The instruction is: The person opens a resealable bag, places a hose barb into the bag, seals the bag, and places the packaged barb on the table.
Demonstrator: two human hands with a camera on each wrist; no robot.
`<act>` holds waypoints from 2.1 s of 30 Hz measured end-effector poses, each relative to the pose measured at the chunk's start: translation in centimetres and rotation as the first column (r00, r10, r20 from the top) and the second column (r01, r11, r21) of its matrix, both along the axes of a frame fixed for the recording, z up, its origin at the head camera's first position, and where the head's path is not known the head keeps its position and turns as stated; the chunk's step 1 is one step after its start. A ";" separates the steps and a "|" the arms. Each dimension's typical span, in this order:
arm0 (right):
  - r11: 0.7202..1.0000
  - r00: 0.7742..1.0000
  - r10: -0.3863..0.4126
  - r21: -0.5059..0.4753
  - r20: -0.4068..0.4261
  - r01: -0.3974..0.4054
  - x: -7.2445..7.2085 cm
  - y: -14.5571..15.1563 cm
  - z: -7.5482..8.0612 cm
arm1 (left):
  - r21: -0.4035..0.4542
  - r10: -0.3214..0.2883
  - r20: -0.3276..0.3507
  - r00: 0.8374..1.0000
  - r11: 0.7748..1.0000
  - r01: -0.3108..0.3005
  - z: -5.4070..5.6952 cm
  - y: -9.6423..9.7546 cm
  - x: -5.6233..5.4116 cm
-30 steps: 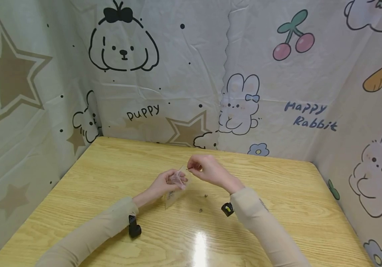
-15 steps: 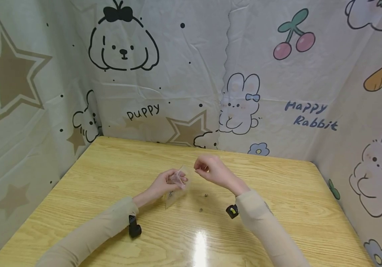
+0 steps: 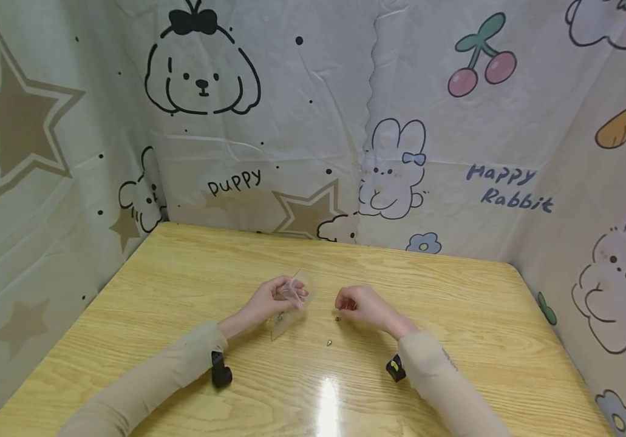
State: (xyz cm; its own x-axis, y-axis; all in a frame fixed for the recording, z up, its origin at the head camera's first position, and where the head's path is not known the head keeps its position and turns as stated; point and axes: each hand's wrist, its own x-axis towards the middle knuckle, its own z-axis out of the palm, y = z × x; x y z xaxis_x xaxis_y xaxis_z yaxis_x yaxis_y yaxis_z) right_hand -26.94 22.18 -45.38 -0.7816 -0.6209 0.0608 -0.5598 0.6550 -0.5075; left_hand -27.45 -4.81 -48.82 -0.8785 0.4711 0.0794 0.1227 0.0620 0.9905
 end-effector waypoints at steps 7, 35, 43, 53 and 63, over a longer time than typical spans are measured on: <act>1.000 1.000 0.021 0.001 0.013 -0.021 0.1 0.2 -1.3 | 0.005 -0.003 0.020 1.000 1.000 0.003 0.0 0.0 0.0; 0.995 0.994 -0.054 -0.089 -0.096 0.045 -0.2 -0.7 1.5 | 0.001 -0.005 0.017 1.000 1.000 0.005 0.3 0.1 0.3; 0.987 0.977 -0.050 -0.161 -0.206 0.016 -0.6 -2.0 4.5 | 0.048 -0.039 -0.044 0.998 0.998 0.042 -0.2 -0.2 0.3; 0.991 0.966 -0.009 -0.133 -0.260 -0.026 -0.4 -4.2 6.4 | 0.011 -0.025 0.023 0.999 1.000 0.024 0.0 0.0 0.3; 0.983 0.954 0.067 -0.145 -0.292 -0.114 -0.5 -5.6 6.7 | 0.005 -0.032 0.022 0.999 0.999 0.031 0.2 0.0 0.4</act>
State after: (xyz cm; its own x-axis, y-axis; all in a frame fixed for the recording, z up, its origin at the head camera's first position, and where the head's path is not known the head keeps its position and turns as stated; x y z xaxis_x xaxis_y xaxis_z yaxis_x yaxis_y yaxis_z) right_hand -27.41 16.56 -38.70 -0.6582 -0.6525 0.3755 -0.7493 0.5193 -0.4110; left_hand -27.05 -4.86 -48.57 -0.8648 0.4982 0.0621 0.1024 0.0538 0.9933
